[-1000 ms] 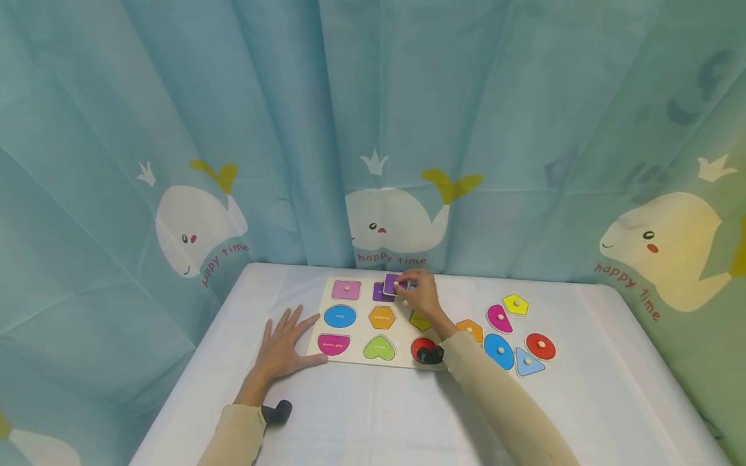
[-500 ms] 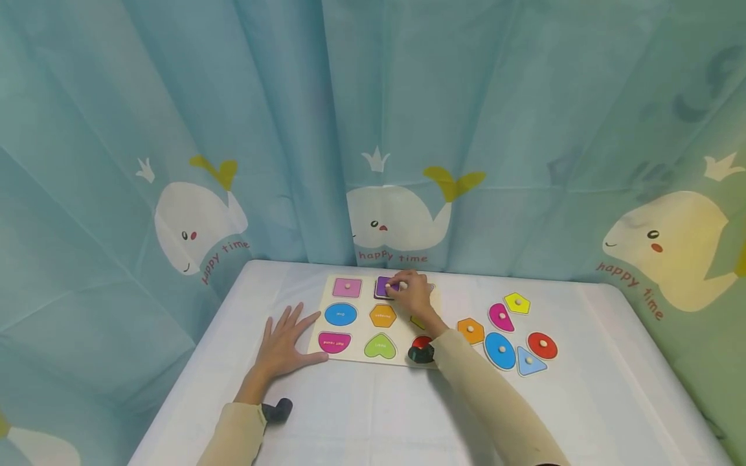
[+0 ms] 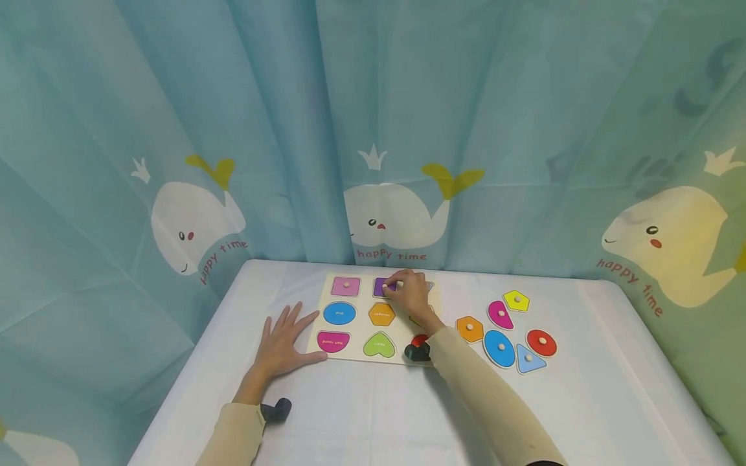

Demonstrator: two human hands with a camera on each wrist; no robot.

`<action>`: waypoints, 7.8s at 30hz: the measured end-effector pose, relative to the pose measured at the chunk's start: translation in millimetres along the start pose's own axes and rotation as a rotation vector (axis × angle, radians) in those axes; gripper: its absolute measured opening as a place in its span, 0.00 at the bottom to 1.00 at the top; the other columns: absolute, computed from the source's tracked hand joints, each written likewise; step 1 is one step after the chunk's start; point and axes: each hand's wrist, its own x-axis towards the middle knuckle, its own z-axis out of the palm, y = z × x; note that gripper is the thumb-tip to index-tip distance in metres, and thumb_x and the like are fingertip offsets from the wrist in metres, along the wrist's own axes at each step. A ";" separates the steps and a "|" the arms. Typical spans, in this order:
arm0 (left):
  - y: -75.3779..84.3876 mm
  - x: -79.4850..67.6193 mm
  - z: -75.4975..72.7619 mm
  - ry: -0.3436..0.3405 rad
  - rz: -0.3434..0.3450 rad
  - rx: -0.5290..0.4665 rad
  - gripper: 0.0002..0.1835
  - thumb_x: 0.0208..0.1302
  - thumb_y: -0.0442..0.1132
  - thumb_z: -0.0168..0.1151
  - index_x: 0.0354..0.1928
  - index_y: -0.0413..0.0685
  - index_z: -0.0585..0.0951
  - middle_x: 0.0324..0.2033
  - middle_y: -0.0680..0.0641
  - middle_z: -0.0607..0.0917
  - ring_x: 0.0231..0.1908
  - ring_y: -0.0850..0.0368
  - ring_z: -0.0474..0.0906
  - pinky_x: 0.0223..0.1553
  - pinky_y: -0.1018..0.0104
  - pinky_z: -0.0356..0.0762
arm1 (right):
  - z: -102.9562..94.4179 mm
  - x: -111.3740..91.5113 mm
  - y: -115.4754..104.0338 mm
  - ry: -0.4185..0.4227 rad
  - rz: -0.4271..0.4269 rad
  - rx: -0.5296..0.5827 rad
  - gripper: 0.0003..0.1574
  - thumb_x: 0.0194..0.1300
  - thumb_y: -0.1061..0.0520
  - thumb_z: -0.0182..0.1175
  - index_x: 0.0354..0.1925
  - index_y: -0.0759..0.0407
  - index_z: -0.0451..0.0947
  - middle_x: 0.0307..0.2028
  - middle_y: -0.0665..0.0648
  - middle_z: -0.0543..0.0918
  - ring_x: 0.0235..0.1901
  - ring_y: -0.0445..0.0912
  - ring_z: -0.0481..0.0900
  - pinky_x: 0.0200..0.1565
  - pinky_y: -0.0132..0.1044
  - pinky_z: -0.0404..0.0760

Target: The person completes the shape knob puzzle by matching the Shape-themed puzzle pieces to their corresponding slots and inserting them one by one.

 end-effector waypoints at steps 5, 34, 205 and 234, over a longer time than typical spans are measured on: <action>-0.8 0.2 0.9 -0.006 -0.008 0.008 0.54 0.47 0.69 0.74 0.76 0.58 0.69 0.79 0.38 0.57 0.78 0.32 0.45 0.71 0.24 0.33 | -0.4 -2.4 -1.9 -0.003 -0.001 -0.012 0.07 0.64 0.53 0.71 0.37 0.54 0.91 0.50 0.57 0.83 0.59 0.59 0.69 0.65 0.64 0.58; -1.8 -0.1 1.0 -0.018 -0.010 0.005 0.54 0.48 0.70 0.73 0.77 0.58 0.68 0.80 0.38 0.56 0.79 0.32 0.43 0.72 0.25 0.33 | -6.6 2.2 -1.7 -0.108 -0.024 -0.106 0.09 0.65 0.50 0.70 0.41 0.50 0.90 0.56 0.57 0.82 0.60 0.59 0.69 0.62 0.63 0.62; 0.2 1.3 -0.3 -0.008 0.000 0.002 0.53 0.48 0.68 0.74 0.77 0.57 0.68 0.79 0.37 0.56 0.78 0.32 0.44 0.71 0.24 0.33 | -174.2 -69.1 57.7 0.085 0.012 0.026 0.14 0.70 0.57 0.66 0.51 0.62 0.85 0.60 0.67 0.75 0.53 0.61 0.76 0.57 0.58 0.82; -1.3 0.5 1.0 0.001 0.003 0.003 0.54 0.48 0.68 0.74 0.77 0.57 0.68 0.79 0.38 0.56 0.78 0.32 0.44 0.71 0.24 0.34 | -100.9 -14.2 40.0 -0.006 0.031 0.163 0.13 0.69 0.57 0.67 0.47 0.63 0.87 0.56 0.65 0.75 0.50 0.59 0.77 0.53 0.49 0.80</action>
